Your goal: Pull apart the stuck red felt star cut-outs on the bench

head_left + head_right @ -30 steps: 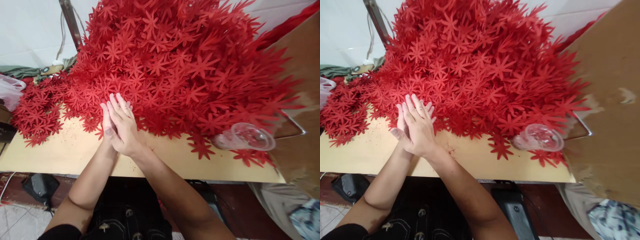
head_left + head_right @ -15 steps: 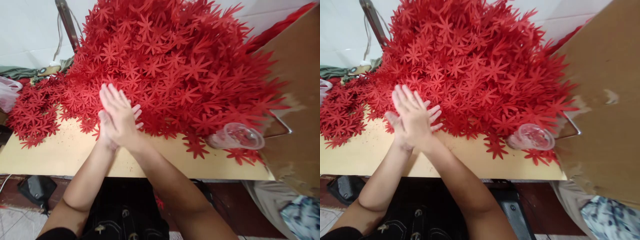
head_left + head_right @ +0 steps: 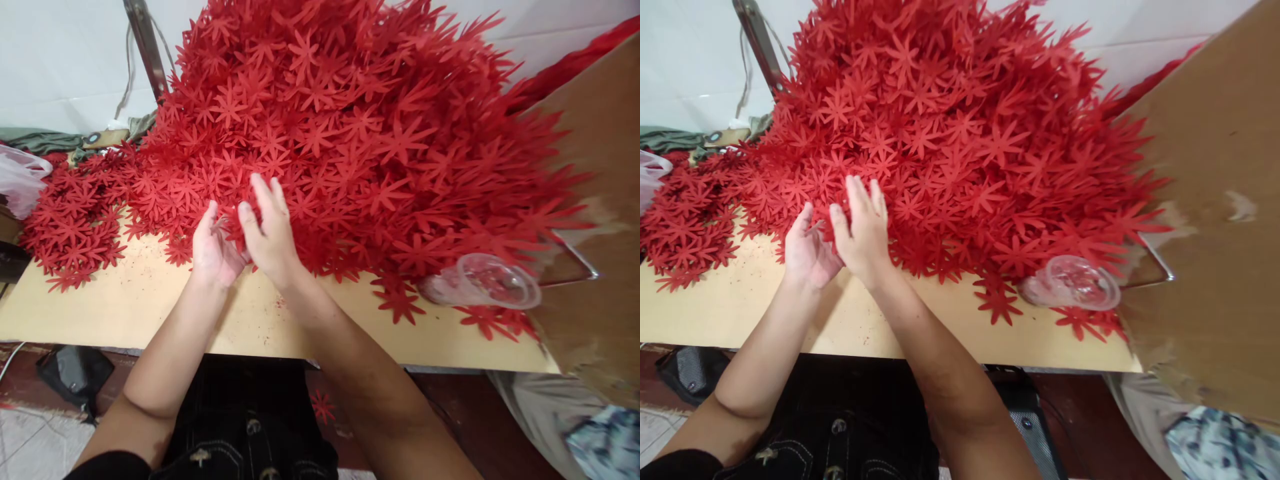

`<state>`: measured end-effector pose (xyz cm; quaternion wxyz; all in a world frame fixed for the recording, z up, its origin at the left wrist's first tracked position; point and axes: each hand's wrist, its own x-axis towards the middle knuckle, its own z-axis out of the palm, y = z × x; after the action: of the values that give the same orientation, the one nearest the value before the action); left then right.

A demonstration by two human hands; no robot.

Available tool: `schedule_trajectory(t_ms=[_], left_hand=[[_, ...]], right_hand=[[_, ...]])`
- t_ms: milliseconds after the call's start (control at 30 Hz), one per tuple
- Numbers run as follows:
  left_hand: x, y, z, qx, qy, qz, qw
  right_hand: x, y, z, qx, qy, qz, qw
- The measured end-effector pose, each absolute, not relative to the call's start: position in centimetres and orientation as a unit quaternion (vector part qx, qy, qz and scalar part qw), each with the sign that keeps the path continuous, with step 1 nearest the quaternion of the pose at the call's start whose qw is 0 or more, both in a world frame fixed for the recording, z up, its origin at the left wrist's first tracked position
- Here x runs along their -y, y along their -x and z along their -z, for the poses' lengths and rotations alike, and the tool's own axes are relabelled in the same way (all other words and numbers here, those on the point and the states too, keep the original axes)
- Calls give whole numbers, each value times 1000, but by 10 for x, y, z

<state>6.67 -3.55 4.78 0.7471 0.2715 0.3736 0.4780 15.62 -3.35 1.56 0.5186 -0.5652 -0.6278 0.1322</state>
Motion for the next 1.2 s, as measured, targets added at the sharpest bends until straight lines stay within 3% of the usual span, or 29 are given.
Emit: schedule_trajectory(t_ms=[233, 467, 800, 1200], left_hand=[[38, -61, -50, -359, -233, -463, 776], [35, -64, -49, -346, -272, -409, 799], [15, -54, -44, -415, -285, -464, 729], [2, -48, -28, -416, -325, -499, 688]], right_hand=[[19, -175, 6, 500, 521, -271, 637], [20, -176, 8, 509, 531, -300, 608], [40, -194, -6, 407, 459, -503, 609], [24, -202, -15, 360, 478, -462, 655]])
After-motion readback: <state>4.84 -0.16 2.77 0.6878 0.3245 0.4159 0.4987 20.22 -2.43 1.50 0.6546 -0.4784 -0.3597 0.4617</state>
